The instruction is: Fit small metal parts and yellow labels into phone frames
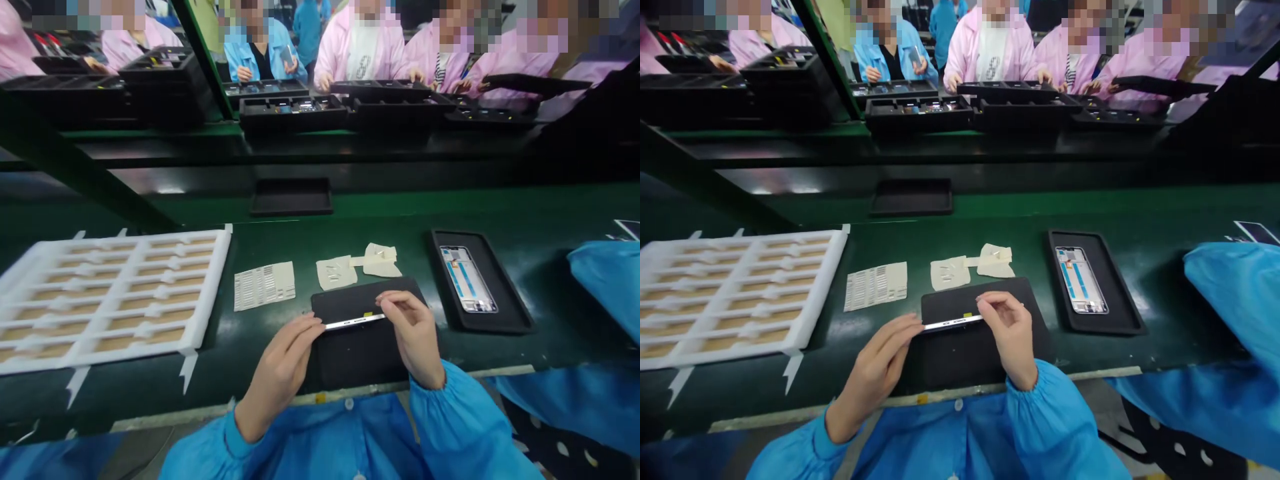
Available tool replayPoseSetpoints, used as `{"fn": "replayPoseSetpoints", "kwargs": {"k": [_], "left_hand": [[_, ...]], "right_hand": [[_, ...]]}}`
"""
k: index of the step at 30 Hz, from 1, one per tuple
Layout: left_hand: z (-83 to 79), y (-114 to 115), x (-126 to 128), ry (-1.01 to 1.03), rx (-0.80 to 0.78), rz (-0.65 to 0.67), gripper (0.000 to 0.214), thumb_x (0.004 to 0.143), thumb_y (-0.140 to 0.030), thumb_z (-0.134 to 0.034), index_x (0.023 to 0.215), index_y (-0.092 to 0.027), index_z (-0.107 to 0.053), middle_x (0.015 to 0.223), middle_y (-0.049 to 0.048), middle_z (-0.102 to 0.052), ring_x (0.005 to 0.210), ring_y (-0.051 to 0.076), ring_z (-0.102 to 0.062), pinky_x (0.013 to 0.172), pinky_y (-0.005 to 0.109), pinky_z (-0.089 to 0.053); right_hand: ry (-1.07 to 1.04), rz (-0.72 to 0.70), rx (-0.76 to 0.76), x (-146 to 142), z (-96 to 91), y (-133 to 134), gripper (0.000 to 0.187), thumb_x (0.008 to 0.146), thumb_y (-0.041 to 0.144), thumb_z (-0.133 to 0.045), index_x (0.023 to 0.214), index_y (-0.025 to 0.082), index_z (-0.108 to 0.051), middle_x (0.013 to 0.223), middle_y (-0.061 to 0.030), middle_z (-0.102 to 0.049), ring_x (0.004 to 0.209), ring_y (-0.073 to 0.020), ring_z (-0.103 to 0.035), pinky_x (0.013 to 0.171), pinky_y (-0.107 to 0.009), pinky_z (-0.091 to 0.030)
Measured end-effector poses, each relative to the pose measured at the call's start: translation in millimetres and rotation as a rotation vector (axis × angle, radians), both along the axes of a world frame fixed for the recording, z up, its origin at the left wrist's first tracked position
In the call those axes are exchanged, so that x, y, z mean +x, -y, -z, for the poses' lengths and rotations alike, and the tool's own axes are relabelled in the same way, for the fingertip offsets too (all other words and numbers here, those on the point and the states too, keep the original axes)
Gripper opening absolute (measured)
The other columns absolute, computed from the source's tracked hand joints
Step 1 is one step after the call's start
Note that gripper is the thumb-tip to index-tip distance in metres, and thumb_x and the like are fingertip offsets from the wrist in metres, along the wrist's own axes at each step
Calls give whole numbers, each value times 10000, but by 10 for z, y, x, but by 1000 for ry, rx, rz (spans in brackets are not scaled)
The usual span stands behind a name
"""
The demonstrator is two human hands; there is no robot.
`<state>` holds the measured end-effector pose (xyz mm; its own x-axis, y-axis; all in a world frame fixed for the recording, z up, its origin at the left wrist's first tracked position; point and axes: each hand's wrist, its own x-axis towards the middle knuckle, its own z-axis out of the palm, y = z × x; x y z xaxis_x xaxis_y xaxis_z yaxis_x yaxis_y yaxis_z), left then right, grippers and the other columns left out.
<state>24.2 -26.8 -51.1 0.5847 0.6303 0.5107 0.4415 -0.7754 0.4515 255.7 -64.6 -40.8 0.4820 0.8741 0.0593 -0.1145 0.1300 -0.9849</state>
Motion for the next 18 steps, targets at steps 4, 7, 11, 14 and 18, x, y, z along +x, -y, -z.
{"fn": "replayPoseSetpoints", "kwargs": {"k": [4, 7, 11, 14, 18], "left_hand": [[-90, 125, 237, -132, 89, -55, 338, 950, -40, -477, 1237, -168, -601, 1165, 71, -706, 1137, 227, -635, 1076, 441, -440], [-139, 142, 389, -173, 131, -82, 386, 957, -20, -424, 1252, -188, -606, 1244, 73, -680, 1180, 239, -616, 1094, 471, -395], [-149, 95, 497, -113, 120, -21, 343, 956, -19, -435, 1165, -191, -646, 1275, 87, -665, 1172, 196, -623, 1018, 381, -454], [-156, 74, 520, -103, 40, -17, 289, 946, -41, -480, 1083, -204, -675, 1283, 70, -665, 1152, 200, -631, 982, 379, -453], [-227, 84, 494, -127, -103, 2, 237, 960, -161, -538, 1136, -236, -677, 1359, 52, -615, 1189, 224, -600, 997, 410, -417]], "right_hand": [[-185, 65, -45, -150, 94, 17, 115, 762, 319, -788, 776, 233, -713, 857, -7, -695, 840, -155, -641, 799, -305, -486], [-290, 136, -69, -225, 80, 10, 174, 708, 351, -822, 757, 227, -710, 887, -15, -701, 908, -182, -639, 874, -352, -470], [-293, 131, -130, -197, 56, 67, 197, 705, 374, -817, 772, 221, -711, 1044, -56, -695, 1019, -227, -624, 916, -405, -460], [-17, 209, -97, -192, 78, 227, 115, 750, 313, -789, 777, 224, -721, 1090, -65, -653, 1054, -229, -601, 903, -396, -466], [386, 262, -29, -323, 115, 445, 65, 796, 191, -745, 837, 242, -744, 852, -25, -595, 827, -165, -589, 736, -319, -493]]}}
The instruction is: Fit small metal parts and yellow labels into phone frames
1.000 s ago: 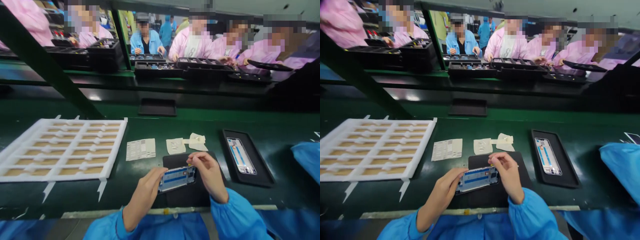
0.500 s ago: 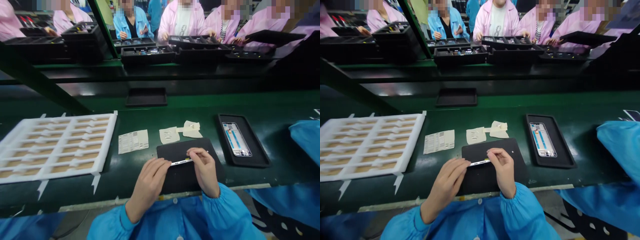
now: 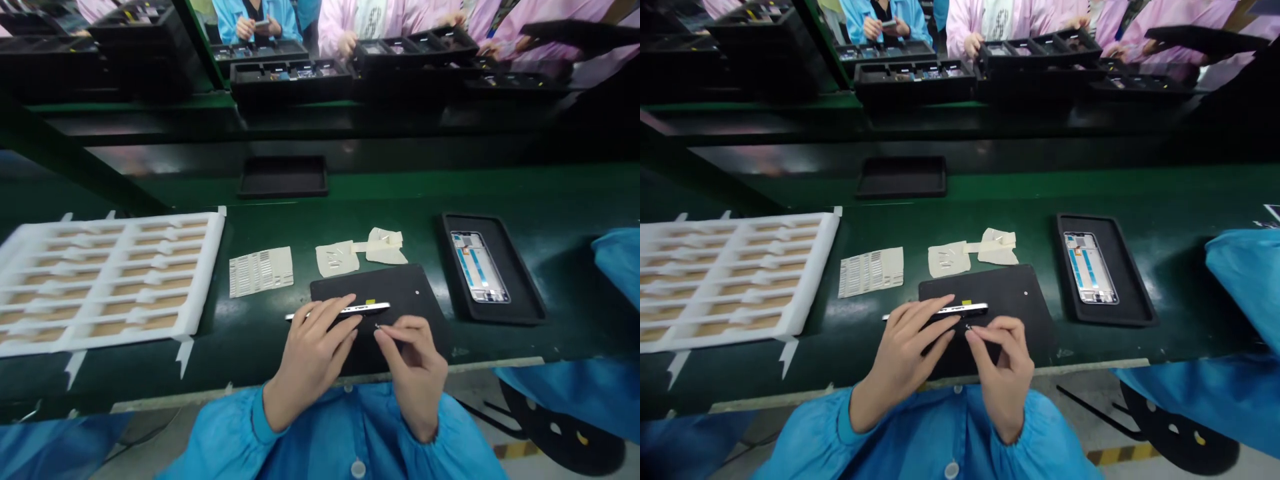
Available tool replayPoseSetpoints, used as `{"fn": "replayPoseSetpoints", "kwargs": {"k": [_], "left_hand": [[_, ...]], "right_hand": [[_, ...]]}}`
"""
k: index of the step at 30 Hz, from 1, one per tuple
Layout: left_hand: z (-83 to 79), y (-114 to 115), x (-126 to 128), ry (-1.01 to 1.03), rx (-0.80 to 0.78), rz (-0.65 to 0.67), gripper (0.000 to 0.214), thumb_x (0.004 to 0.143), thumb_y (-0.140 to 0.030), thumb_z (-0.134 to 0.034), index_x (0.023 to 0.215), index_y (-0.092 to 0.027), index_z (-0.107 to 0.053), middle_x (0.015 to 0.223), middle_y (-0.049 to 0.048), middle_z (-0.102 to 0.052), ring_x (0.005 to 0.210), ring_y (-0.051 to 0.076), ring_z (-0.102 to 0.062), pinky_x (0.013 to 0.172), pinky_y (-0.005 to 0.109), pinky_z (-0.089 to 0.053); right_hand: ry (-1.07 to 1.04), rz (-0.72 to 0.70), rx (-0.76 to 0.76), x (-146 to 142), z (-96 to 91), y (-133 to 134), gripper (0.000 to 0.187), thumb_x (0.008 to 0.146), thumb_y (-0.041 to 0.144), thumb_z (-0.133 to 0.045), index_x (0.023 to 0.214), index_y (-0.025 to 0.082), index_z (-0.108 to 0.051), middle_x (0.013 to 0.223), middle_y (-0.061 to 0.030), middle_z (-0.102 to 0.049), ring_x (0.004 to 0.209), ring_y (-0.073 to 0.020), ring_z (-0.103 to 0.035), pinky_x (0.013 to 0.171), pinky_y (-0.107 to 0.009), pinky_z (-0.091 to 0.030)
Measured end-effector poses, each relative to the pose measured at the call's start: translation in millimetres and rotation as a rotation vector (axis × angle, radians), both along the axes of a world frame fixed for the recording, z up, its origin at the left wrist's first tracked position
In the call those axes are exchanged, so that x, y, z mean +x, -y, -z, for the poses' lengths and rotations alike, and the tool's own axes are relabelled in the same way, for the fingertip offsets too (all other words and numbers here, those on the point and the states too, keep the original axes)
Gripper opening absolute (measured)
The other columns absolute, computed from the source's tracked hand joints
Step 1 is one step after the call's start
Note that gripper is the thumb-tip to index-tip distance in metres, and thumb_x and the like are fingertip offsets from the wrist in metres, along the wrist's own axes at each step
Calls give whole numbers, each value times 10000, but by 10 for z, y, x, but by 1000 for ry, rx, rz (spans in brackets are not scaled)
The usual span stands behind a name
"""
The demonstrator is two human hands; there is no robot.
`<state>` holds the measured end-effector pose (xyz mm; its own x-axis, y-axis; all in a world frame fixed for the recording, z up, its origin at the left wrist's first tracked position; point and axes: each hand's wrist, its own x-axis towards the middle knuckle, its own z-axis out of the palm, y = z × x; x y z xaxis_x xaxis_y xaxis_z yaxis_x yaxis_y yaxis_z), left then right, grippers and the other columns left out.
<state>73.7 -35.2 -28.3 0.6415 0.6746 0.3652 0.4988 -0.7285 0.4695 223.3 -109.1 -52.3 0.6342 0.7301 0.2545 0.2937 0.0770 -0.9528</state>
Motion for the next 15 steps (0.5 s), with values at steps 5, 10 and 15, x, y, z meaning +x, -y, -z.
{"fn": "replayPoseSetpoints", "kwargs": {"k": [5, 10, 15], "left_hand": [[-131, 25, -45, 20, -171, 50, 254, 968, -167, -513, 1134, -254, -685, 1338, 17, -632, 1189, 198, -592, 1006, 391, -396], [-127, 40, -39, 105, -198, -33, 151, 947, -211, -592, 1017, -251, -720, 1255, -2, -685, 1095, 193, -634, 957, 382, -393], [-96, 74, 12, 200, -251, -181, 105, 913, -232, -654, 875, -284, -738, 1080, -38, -754, 971, 191, -672, 904, 398, -368]], "right_hand": [[57, -80, 21, -174, 25, 10, 144, 825, 115, -707, 896, 237, -732, 799, -13, -638, 748, -154, -611, 677, -308, -517], [127, -176, 21, -193, 21, -28, 219, 837, 79, -681, 965, 252, -721, 877, -21, -710, 831, -174, -660, 739, -334, -544], [289, -144, 135, -194, 81, -41, 340, 823, 44, -666, 1049, 290, -729, 883, -29, -732, 818, -203, -679, 711, -378, -558]]}}
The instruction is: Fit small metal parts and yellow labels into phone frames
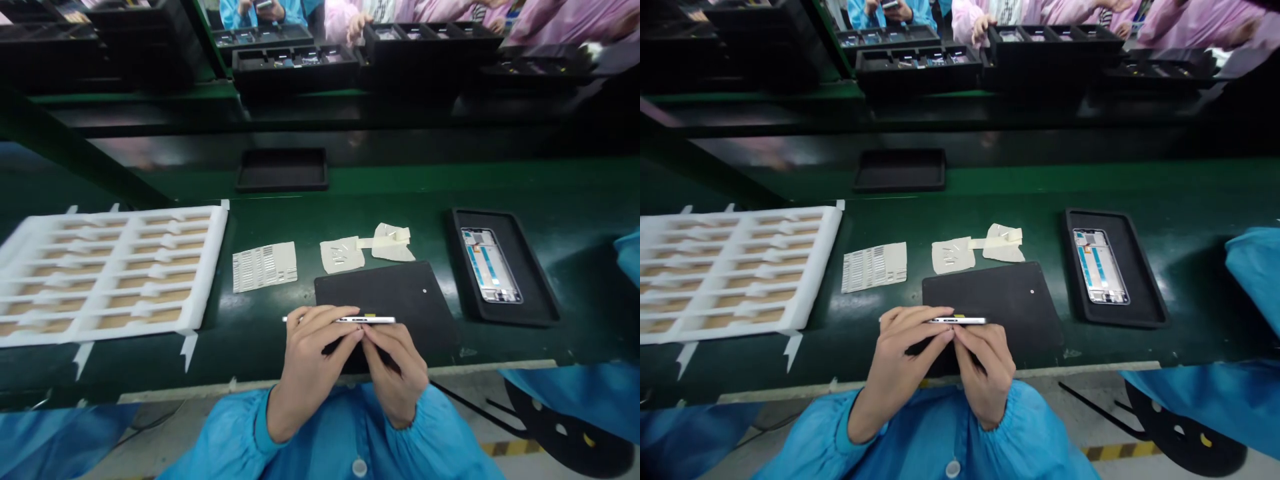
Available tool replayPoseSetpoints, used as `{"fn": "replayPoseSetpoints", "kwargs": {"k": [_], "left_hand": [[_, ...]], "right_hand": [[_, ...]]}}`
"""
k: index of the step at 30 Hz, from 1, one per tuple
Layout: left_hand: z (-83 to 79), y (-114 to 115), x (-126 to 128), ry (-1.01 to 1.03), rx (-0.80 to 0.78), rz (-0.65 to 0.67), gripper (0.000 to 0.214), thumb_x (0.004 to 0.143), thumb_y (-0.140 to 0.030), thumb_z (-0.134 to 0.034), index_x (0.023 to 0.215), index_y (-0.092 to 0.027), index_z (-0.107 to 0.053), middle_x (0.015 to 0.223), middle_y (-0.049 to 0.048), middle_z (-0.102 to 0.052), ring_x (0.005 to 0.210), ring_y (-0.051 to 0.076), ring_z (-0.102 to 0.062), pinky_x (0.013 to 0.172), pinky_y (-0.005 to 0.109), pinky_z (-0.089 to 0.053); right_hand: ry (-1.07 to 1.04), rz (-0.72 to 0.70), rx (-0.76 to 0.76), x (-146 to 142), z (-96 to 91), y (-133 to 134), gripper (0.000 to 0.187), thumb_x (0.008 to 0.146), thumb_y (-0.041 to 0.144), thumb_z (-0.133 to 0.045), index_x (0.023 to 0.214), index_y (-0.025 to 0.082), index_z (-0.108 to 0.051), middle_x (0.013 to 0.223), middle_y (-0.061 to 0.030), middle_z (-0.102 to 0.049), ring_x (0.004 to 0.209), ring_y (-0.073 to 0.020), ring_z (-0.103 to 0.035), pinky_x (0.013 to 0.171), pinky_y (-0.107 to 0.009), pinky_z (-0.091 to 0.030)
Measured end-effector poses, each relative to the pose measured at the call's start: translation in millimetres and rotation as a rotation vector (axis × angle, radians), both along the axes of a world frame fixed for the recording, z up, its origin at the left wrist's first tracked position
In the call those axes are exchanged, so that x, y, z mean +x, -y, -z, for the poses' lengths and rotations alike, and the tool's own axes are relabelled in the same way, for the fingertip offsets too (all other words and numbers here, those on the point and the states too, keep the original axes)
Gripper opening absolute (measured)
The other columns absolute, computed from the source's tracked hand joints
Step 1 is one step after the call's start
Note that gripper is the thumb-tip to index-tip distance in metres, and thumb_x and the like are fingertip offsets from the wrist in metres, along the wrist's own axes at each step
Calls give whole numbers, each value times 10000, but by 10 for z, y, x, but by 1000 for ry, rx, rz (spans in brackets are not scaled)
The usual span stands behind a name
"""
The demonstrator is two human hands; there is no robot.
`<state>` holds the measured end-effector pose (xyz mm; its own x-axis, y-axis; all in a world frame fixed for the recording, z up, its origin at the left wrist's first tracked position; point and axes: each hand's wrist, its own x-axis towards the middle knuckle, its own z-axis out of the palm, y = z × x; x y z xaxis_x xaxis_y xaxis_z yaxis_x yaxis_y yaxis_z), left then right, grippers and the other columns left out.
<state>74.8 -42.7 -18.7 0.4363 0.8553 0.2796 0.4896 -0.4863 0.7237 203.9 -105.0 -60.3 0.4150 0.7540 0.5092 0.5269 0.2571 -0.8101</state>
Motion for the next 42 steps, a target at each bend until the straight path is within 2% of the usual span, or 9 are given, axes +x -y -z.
{"fn": "replayPoseSetpoints", "kwargs": {"k": [3, 7, 10, 15, 21, 25, 30, 36, 42], "left_hand": [[-6, 11, 23, 6, -26, -56, 120, 916, -237, -644, 861, -288, -737, 1044, -33, -761, 964, 197, -671, 907, 406, -354], [9, -12, 37, -2, 25, -77, 111, 918, -221, -639, 856, -267, -720, 1047, -25, -760, 966, 192, -674, 914, 398, -351], [39, -47, 37, -66, 107, 2, 120, 942, -221, -605, 893, -246, -711, 1112, -5, -745, 1002, 192, -670, 923, 387, -356], [67, -95, 30, -148, 175, 158, 163, 988, -195, -527, 964, -224, -686, 1196, 13, -710, 1080, 186, -642, 945, 372, -342], [55, -115, -1, -194, 169, 187, 194, 1001, -203, -495, 1020, -236, -685, 1204, 14, -696, 1084, 181, -629, 943, 361, -346], [49, -126, -32, -225, 100, 230, 186, 994, -216, -510, 987, -253, -691, 1260, 8, -662, 1128, 191, -603, 956, 368, -334], [30, -126, -31, -223, 49, 244, 191, 1007, -221, -485, 953, -245, -666, 1283, 8, -647, 1161, 197, -577, 976, 383, -293], [23, -101, -21, -180, 36, 235, 121, 991, -250, -530, 974, -249, -650, 1290, -4, -648, 1160, 198, -584, 990, 382, -281], [33, -93, -24, -79, 54, 166, 147, 989, -214, -533, 916, -240, -659, 1223, 0, -693, 1110, 186, -624, 983, 378, -289]], "right_hand": [[34, -10, 46, -23, 53, -20, 427, 828, 28, -645, 1131, 322, -711, 925, -28, -741, 846, -211, -686, 726, -393, -569], [-6, -61, 1, -11, 34, -9, 436, 852, 20, -604, 1171, 304, -690, 971, -48, -736, 872, -210, -685, 726, -380, -577], [49, -60, -28, 87, -55, 11, 411, 857, 30, -610, 1171, 286, -682, 954, -56, -723, 865, -208, -679, 731, -373, -576], [239, -175, -167, 280, -173, -20, 356, 878, 67, -627, 1174, 261, -668, 1013, -63, -713, 919, -200, -666, 814, -369, -568], [351, -254, -110, 358, -174, -64, 376, 886, 58, -606, 1179, 285, -665, 1049, -59, -705, 951, -198, -659, 813, -365, -560], [347, -304, -98, 395, -193, -88, 274, 887, 86, -621, 1092, 261, -667, 1047, -60, -691, 954, -198, -650, 820, -355, -558], [321, -264, -174, 328, -221, -84, 140, 927, 95, -554, 976, 212, -612, 963, -65, -632, 893, -176, -619, 816, -317, -539], [163, -112, -191, 169, -184, -65, 127, 964, 120, -474, 931, 228, -532, 909, -38, -564, 877, -163, -580, 786, -301, -524], [115, -139, -162, 186, -210, -83, 133, 952, 108, -497, 957, 231, -547, 904, -33, -592, 874, -162, -597, 789, -311, -532]]}}
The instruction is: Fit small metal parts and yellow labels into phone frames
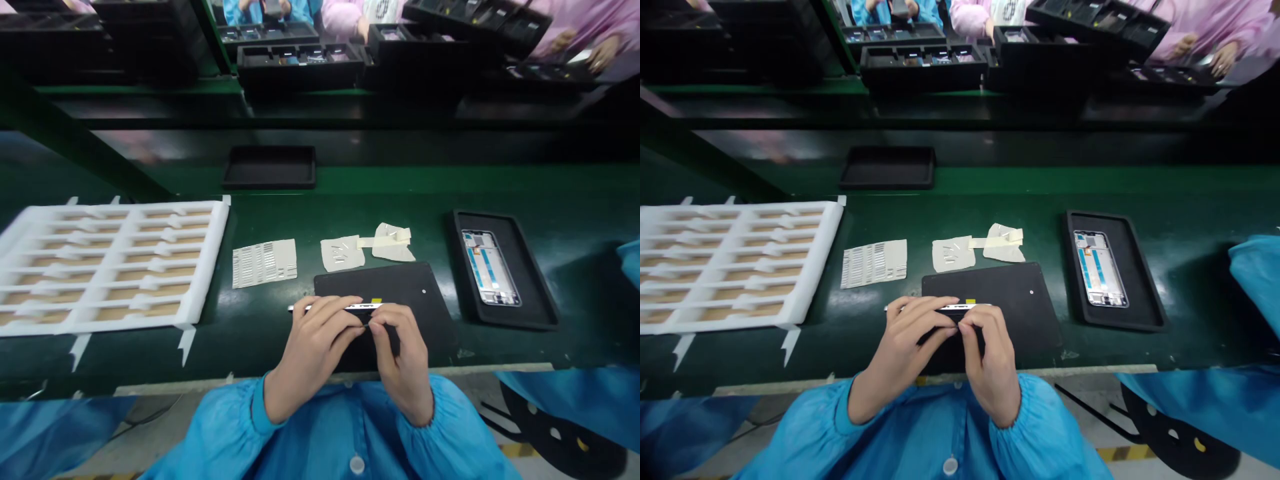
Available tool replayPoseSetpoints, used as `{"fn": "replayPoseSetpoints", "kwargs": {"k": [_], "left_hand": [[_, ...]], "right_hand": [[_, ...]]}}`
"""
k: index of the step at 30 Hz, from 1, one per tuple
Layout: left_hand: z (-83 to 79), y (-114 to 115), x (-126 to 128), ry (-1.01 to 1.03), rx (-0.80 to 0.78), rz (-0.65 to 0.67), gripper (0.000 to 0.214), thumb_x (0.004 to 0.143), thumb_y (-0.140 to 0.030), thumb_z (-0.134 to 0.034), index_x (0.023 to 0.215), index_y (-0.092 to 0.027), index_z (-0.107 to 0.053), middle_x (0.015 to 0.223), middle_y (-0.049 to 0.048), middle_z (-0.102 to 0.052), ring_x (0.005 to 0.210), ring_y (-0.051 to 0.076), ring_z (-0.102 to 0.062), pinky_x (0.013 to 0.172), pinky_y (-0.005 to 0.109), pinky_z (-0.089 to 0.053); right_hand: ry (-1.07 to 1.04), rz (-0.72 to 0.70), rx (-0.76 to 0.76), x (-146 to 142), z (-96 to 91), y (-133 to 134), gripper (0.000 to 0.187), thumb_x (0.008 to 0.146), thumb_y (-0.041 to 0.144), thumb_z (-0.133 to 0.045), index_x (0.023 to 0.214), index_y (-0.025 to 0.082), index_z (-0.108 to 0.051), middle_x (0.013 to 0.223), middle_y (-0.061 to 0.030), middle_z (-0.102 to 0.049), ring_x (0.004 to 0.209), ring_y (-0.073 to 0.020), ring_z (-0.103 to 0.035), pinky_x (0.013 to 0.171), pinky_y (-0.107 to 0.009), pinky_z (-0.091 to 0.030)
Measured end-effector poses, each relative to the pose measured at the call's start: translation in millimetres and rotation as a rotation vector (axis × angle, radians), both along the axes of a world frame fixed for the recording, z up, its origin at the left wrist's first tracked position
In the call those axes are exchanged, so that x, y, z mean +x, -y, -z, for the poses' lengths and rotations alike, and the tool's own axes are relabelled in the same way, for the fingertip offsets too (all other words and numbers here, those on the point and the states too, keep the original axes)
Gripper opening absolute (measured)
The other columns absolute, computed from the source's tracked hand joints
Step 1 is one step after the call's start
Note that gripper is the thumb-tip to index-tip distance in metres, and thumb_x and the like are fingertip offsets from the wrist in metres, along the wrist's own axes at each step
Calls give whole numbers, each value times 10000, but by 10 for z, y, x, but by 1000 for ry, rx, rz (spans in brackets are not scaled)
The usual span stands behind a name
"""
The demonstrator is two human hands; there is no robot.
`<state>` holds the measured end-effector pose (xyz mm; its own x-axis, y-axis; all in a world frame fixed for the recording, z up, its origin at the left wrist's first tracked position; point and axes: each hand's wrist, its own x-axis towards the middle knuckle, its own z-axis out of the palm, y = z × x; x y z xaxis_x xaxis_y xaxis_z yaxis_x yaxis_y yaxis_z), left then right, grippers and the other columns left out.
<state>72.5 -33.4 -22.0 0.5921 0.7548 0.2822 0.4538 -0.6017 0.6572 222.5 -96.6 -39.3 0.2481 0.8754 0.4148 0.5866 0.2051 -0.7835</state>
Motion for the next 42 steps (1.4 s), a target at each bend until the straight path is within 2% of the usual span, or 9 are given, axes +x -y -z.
{"fn": "replayPoseSetpoints", "kwargs": {"k": [6, 10, 13, 16, 19, 22, 28, 33, 42], "left_hand": [[0, -15, 1, 36, 106, 6, 109, 980, -179, -542, 938, -206, -640, 1114, 1, -736, 991, 161, -674, 942, 358, -361], [-53, -52, 3, -36, 114, 79, 125, 1004, -173, -479, 944, -186, -587, 1055, 20, -736, 951, 173, -679, 927, 367, -421], [-166, -118, -15, -174, 115, 171, 123, 1010, -168, -439, 972, -169, -556, 1014, 53, -721, 911, 202, -682, 832, 358, -492], [-320, -202, -20, -421, 99, 268, 118, 968, -87, -451, 991, -170, -532, 960, 49, -689, 838, 224, -679, 688, 333, -510], [-458, -270, 25, -618, 78, 336, 210, 887, 5, -476, 962, -190, -504, 877, 4, -643, 681, 209, -650, 534, 296, -451], [-551, -300, 108, -696, 89, 389, 270, 824, 52, -481, 928, -197, -486, 866, -12, -612, 612, 191, -625, 462, 277, -379], [-629, -297, 220, -791, 84, 433, 302, 824, 76, -412, 937, -194, -485, 916, -3, -600, 638, 192, -645, 464, 272, -390], [-663, -288, 233, -840, 42, 434, 296, 850, 64, -403, 982, -183, -500, 963, 17, -607, 653, 191, -650, 495, 275, -455], [-830, -298, 367, -975, -64, 468, 256, 917, -4, -426, 1085, -162, -536, 1052, 71, -626, 759, 230, -689, 605, 339, -568]], "right_hand": [[161, 85, 121, 227, 26, 38, 357, 872, 97, -649, 1196, 239, -602, 1076, -76, -653, 990, -203, -631, 831, -351, -556], [20, -36, 79, 316, 121, 9, 291, 855, 72, -672, 1095, 234, -640, 932, -38, -709, 860, -178, -679, 740, -318, -579], [-156, -47, 113, 322, 177, -17, 275, 814, 48, -711, 1006, 230, -636, 872, -20, -723, 814, -177, -704, 704, -310, -594], [-229, -76, 138, 317, 202, -33, 300, 787, 21, -726, 985, 225, -630, 865, -20, -730, 823, -188, -716, 710, -326, -608], [-257, -83, 161, 311, 216, -39, 297, 780, 7, -723, 965, 217, -624, 855, -23, -729, 817, -189, -717, 702, -329, -613], [-250, -91, 204, 305, 223, -41, 299, 777, -1, -721, 956, 213, -615, 834, -27, -725, 800, -186, -710, 678, -326, -612], [-151, -140, 256, 339, 187, -63, 259, 793, -7, -692, 930, 206, -635, 834, -48, -737, 771, -181, -694, 652, -323, -588], [-19, -200, 265, 388, 198, -58, 282, 828, -7, -648, 1019, 198, -678, 910, -87, -745, 798, -197, -687, 651, -352, -570], [-20, -189, 277, 382, 248, -34, 332, 827, -3, -657, 1073, 218, -689, 924, -73, -739, 806, -198, -680, 650, -351, -561]]}}
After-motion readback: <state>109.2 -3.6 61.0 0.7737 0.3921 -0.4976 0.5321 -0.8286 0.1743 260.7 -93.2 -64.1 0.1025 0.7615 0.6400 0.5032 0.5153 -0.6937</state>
